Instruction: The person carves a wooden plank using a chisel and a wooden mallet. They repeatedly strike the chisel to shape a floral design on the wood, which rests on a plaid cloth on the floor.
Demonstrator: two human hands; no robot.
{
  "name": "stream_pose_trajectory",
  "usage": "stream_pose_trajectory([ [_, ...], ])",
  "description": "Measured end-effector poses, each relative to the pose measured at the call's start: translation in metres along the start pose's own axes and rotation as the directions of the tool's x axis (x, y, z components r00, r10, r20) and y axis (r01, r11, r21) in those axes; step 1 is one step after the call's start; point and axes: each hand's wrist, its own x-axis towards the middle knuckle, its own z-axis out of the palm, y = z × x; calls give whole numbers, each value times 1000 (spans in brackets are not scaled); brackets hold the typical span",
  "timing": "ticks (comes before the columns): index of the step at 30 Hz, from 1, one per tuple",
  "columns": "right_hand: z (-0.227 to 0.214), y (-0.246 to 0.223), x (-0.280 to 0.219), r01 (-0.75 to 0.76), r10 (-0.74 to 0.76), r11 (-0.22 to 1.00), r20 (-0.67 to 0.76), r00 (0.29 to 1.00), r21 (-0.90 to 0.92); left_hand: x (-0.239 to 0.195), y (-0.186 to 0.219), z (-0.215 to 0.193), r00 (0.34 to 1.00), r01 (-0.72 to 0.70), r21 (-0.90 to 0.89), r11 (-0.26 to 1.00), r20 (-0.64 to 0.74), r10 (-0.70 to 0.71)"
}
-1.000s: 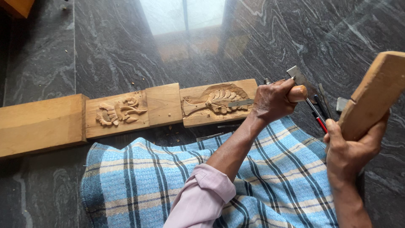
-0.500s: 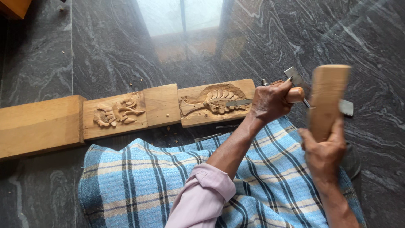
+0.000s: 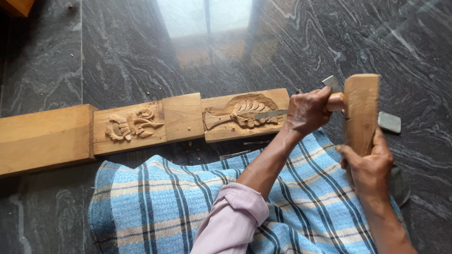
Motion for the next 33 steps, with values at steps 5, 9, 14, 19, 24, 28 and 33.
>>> stream_pose_trajectory([
  [5, 3, 1, 10, 63, -57, 991, -48, 997, 118, 3, -2, 0, 1000, -7, 68, 998, -4, 7],
  [9, -1, 3, 24, -2, 6, 995, -47, 999, 97, 5, 2, -3, 999, 29, 28, 999, -37, -28],
  [14, -13, 9, 31, 107, -102, 992, 83, 991, -66, 8, 1, -3, 998, 53, 43, 998, -36, -51],
  [19, -7, 15, 43, 116, -102, 980, -88, 991, 162, 9, -2, -3, 998, 61, 78, 995, -38, -58],
  [24, -8, 19, 44, 98, -98, 995, -4, 995, -17, 11, -2, 0, 995, 62, 47, 997, -82, -59],
  [28, -14, 16, 60, 261, -225, 943, 181, 957, -208, 16, -6, -3, 993, 88, 58, 994, -89, -83],
  [33, -12, 12, 77, 144, -143, 989, 32, 989, -22, 17, -6, -2, 991, 113, 38, 993, -82, -109],
])
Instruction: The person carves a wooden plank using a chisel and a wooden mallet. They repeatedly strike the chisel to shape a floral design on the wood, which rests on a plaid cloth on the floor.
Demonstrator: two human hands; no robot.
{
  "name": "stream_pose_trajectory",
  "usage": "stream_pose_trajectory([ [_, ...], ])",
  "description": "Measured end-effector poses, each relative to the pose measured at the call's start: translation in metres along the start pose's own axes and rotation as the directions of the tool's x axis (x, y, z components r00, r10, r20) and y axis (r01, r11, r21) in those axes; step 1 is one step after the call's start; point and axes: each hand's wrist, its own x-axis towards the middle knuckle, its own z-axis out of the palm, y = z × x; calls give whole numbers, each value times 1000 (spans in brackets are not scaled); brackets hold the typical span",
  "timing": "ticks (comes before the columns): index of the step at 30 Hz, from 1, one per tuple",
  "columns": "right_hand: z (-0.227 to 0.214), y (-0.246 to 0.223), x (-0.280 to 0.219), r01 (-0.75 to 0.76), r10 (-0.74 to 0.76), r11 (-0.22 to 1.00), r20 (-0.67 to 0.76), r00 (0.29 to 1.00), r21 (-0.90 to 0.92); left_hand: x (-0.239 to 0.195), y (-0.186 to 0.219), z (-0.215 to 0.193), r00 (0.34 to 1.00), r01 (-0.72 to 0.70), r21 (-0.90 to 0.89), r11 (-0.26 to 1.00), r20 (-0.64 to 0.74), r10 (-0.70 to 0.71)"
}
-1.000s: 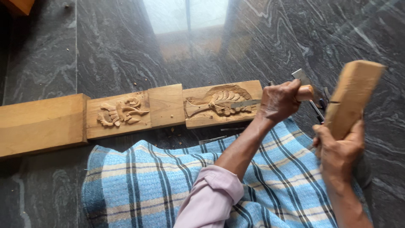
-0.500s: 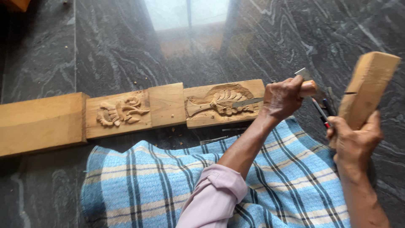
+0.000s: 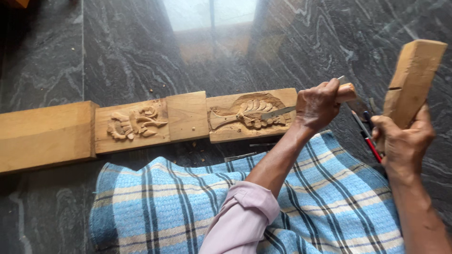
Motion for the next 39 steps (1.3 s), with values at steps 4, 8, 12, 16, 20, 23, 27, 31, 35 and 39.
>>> stream_pose_trajectory([
  [4, 0, -11, 10, 572, -534, 772, 207, 820, -277, 8, -3, -5, 996, -15, -29, 999, -84, 12],
  [8, 12, -18, 16, 120, -122, 981, -2, 993, 152, 8, -5, -11, 987, -41, -26, 999, -154, 36],
  [12, 17, -16, 13, 211, -214, 965, 1, 977, 158, 17, 0, -13, 987, -52, -61, 997, -152, 42],
  [16, 15, -13, 2, 108, -89, 959, -83, 993, 261, 17, 16, -10, 987, -102, -75, 992, -129, 92],
  [20, -2, -9, -13, 91, -75, 981, -100, 992, 172, 6, 21, -8, 992, -108, -60, 992, -74, 103],
  [23, -7, -3, -20, 96, -67, 961, -118, 991, 260, 5, 11, -10, 995, -83, -99, 992, -64, 77],
  [27, -11, 5, -20, 85, -47, 973, -176, 983, 213, 5, 3, -7, 994, -73, -60, 996, -91, 68],
  [31, -9, 7, -19, 106, -65, 958, -159, 985, 267, 3, -3, 2, 996, -62, -39, 997, -62, 60],
  [35, -6, 7, -20, 110, -58, 946, -175, 983, 304, -1, -8, 12, 993, -114, -8, 993, 19, 114],
  [39, -6, 10, -22, 116, -71, 945, -152, 986, 306, -9, -5, 14, 989, -112, 10, 994, 92, 111],
])
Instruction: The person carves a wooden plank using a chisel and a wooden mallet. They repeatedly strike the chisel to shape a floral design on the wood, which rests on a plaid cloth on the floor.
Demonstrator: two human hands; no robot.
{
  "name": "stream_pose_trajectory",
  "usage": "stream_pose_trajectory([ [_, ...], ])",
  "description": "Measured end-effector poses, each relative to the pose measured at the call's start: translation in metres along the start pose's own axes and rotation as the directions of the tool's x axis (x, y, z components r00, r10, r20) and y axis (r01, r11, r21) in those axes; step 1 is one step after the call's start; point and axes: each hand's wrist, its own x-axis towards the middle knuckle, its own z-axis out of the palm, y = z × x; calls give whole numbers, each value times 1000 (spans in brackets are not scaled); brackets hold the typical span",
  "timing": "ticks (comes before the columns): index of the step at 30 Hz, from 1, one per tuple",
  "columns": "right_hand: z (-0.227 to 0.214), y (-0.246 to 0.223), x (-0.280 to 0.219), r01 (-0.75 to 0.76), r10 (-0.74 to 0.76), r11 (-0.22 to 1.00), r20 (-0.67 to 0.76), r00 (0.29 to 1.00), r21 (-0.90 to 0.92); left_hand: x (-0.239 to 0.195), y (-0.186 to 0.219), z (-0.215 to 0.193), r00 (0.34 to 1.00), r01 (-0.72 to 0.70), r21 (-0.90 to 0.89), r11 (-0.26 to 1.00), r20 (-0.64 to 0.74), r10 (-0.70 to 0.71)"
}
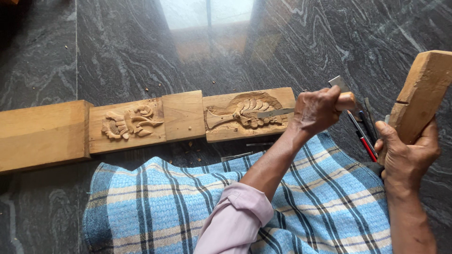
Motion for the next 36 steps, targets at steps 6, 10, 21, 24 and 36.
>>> stream_pose_trajectory([
  [6, -3, 5, -1, 8, -8, 1000, 6, 1000, -9, -1, 1, 0, 999, -36, -7, 999, -26, 36],
  [10, 2, -2, -2, 36, -33, 978, 19, 999, -207, 3, -8, 2, 999, -25, -13, 1000, -33, 25],
  [21, 14, 1, 10, 120, -12, 889, 239, 971, -443, 9, -2, -10, 996, 49, -21, 999, -75, -51],
  [24, 16, 6, 14, 27, 38, 933, 172, 984, -360, 9, -2, -15, 993, 65, -28, 997, -100, -68],
  [36, 16, 6, 40, 303, -182, 853, 302, 936, -425, 19, -1, -21, 980, 95, -68, 993, -168, -105],
])
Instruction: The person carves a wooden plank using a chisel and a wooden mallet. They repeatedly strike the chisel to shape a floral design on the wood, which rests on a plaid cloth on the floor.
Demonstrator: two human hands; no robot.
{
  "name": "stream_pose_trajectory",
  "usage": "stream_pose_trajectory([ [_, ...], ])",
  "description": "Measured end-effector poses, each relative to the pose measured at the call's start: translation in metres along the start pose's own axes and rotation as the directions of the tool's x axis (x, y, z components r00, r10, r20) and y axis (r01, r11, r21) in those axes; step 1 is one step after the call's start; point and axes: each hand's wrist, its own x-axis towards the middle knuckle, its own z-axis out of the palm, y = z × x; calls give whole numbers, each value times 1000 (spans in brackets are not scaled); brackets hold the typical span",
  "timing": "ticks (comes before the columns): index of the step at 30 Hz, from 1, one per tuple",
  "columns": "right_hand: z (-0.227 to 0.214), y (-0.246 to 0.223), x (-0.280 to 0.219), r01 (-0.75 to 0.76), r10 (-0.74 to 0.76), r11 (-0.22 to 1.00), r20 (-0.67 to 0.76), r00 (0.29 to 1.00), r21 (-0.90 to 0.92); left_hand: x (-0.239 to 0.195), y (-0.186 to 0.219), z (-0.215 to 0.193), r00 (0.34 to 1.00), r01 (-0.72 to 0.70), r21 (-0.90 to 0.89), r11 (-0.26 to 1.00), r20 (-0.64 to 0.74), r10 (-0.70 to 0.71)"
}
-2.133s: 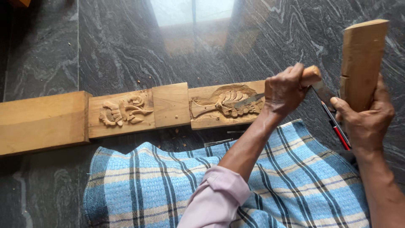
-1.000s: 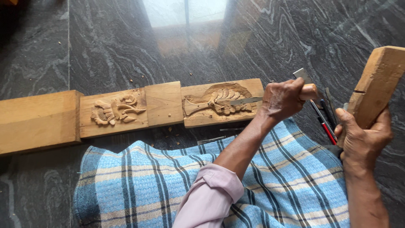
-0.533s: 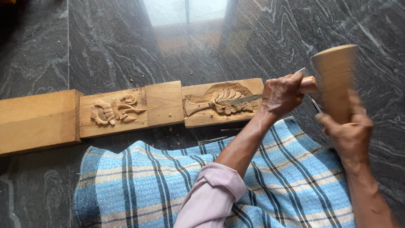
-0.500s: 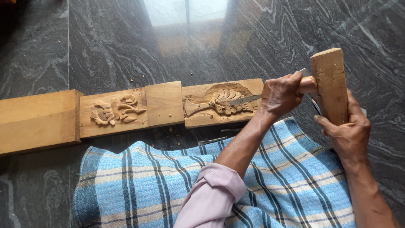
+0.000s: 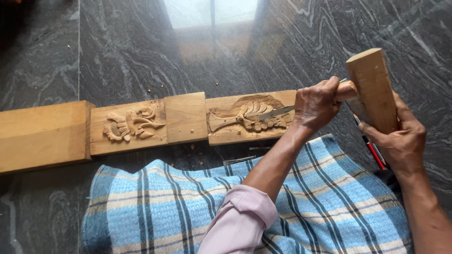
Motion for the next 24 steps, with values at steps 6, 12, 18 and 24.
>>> stream_pose_trajectory([
  [6, -1, -2, 8, -44, 42, 994, 25, 999, 101, -2, -1, -4, 999, 36, 0, 999, -9, -36],
  [12, 1, 12, 23, -157, 157, 987, 33, 987, -20, 2, -5, 3, 998, 57, 17, 998, -26, -57],
  [18, 11, 14, 30, -181, 186, 955, 1, 983, 234, 3, -5, 4, 995, 58, 29, 998, -77, -56],
  [24, 8, 21, 48, -41, 39, 999, 88, 995, 26, 10, -3, -1, 990, 91, 40, 995, -110, -86],
])
